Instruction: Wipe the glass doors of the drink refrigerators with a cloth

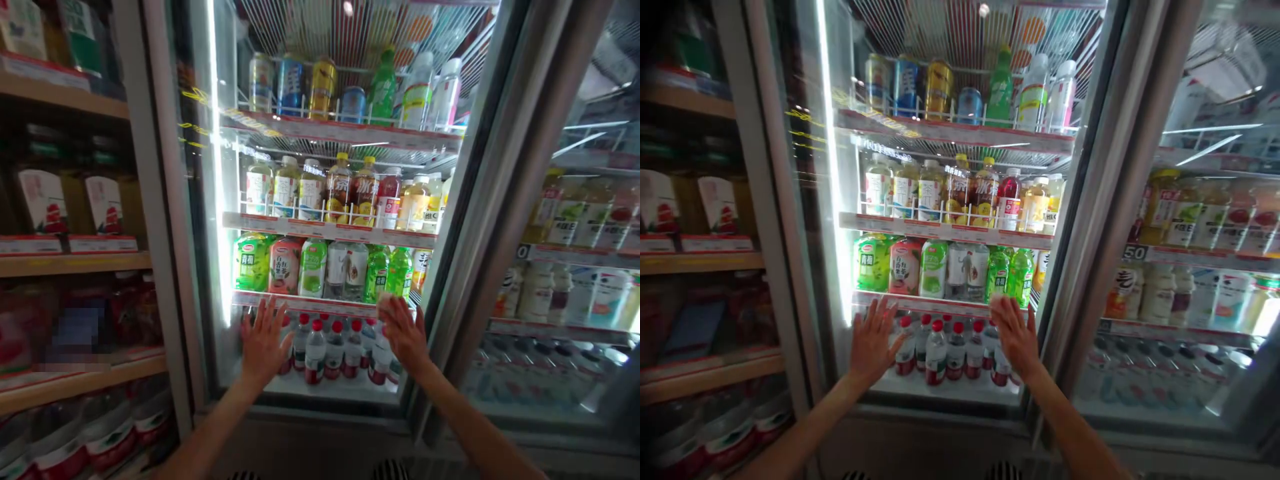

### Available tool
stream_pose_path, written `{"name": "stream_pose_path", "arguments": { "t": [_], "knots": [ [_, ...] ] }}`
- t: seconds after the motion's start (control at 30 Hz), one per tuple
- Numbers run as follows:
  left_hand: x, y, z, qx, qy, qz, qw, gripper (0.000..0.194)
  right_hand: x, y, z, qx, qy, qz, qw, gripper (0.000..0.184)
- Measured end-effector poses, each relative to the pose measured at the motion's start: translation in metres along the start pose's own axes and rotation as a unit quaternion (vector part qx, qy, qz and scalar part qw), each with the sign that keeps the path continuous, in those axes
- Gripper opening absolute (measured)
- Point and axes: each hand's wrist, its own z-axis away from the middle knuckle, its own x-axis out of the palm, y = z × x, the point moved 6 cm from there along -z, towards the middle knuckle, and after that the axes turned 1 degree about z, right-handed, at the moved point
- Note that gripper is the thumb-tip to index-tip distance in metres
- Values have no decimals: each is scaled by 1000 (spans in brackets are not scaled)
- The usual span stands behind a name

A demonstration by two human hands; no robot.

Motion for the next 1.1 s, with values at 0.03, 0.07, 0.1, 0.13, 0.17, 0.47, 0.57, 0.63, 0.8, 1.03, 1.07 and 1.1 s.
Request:
{"name": "stream_pose_path", "arguments": {
  "t": [0.03,0.07,0.1,0.13,0.17,0.47,0.57,0.63,0.8,1.03,1.07,1.1],
  "knots": [
    [3,0,-1,-17,3,-2,1000,53,-2,9,2,33,22,14,999,49],
    [6,0,-2,-29,3,-2,1000,55,-5,16,6,65,45,26,996,51],
    [8,1,-3,-38,1,-2,999,57,-6,20,12,90,61,33,993,53],
    [10,1,-3,-42,-1,-1,999,58,-6,20,21,105,66,35,992,56],
    [11,0,-3,-44,-3,-1,999,59,-5,18,32,109,59,33,992,58],
    [-7,27,-21,-17,29,31,999,61,-8,36,36,152,30,60,986,58],
    [-14,34,-35,-5,28,75,997,64,-8,29,48,148,20,57,987,62],
    [-20,21,-42,-49,38,117,991,65,-5,16,62,105,-19,38,994,65],
    [-21,-35,-30,-316,34,273,908,37,-8,17,36,103,-1,17,995,61],
    [-24,-53,-16,-359,-7,259,897,20,19,-84,-22,-152,-67,-82,983,61],
    [-28,-61,-15,-363,-4,238,901,17,21,-97,-30,-162,-67,-90,980,60],
    [-33,-70,-14,-360,-3,207,910,14,23,-104,-40,-144,-59,-93,983,59]
  ]
}}
